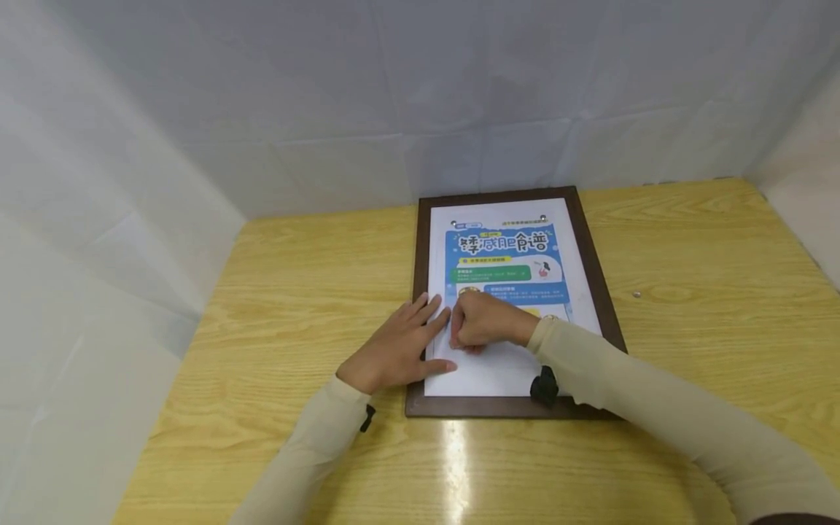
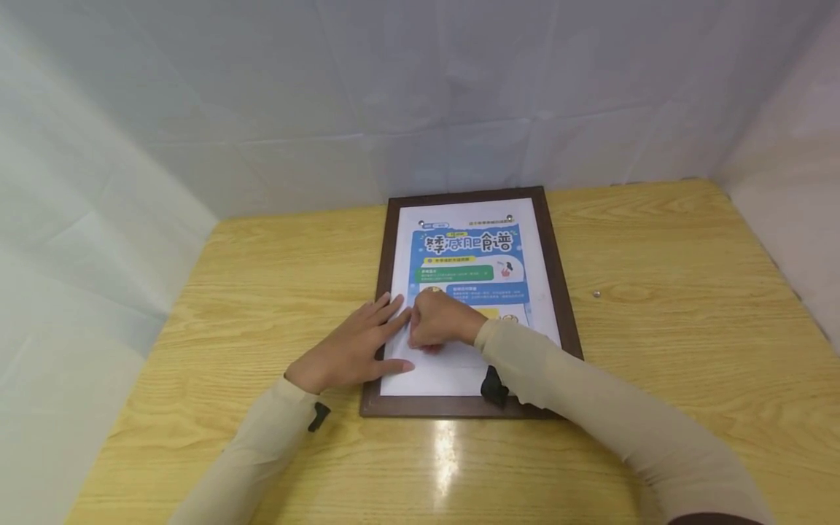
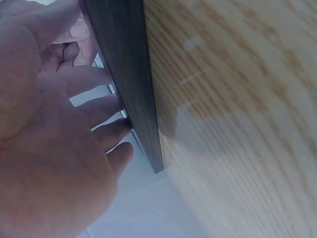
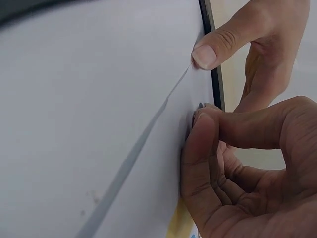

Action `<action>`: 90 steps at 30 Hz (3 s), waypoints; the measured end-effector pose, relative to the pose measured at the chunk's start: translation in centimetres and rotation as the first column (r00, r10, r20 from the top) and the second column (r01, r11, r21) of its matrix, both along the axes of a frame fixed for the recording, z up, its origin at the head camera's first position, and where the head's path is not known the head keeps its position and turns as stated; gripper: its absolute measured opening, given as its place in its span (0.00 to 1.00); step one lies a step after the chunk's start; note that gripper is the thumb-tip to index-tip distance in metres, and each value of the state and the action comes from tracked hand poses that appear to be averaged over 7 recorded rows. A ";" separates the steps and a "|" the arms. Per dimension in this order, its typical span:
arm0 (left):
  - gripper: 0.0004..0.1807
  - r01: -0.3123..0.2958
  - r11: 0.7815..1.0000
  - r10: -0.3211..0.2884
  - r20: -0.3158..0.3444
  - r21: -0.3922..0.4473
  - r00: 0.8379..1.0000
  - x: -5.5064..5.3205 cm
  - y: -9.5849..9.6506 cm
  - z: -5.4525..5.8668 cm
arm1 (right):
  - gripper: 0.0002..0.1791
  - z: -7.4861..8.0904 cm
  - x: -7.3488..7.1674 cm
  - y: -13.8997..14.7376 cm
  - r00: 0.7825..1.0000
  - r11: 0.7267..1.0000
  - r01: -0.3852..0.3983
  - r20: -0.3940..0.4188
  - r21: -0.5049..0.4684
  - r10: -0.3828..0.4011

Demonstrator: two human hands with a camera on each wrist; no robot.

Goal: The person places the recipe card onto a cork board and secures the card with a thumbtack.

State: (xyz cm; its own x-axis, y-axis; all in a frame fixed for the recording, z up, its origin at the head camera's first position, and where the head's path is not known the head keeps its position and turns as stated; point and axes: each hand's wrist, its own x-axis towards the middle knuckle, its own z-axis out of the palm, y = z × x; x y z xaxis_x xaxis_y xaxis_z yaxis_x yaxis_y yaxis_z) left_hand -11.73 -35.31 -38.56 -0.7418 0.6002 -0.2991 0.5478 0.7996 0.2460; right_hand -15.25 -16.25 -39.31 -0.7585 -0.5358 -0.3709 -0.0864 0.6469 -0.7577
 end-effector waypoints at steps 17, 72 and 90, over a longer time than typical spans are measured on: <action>0.47 0.001 1.000 -0.001 -0.002 -0.008 1.000 -0.1 0.1 -0.1 | 0.04 0.0 0.1 0.4 1.000 0.999 -0.021 -0.020 -0.038 0.020; 0.47 -0.022 0.999 0.021 0.022 0.046 1.000 0.2 -0.7 0.0 | 0.16 -1.1 0.5 25.5 0.912 0.930 0.365 -0.222 0.053 -0.345; 0.47 -0.022 0.999 0.021 0.027 0.041 0.999 0.4 -0.6 0.0 | 0.13 -2.3 0.9 25.3 0.904 0.924 0.380 -0.226 0.039 -0.362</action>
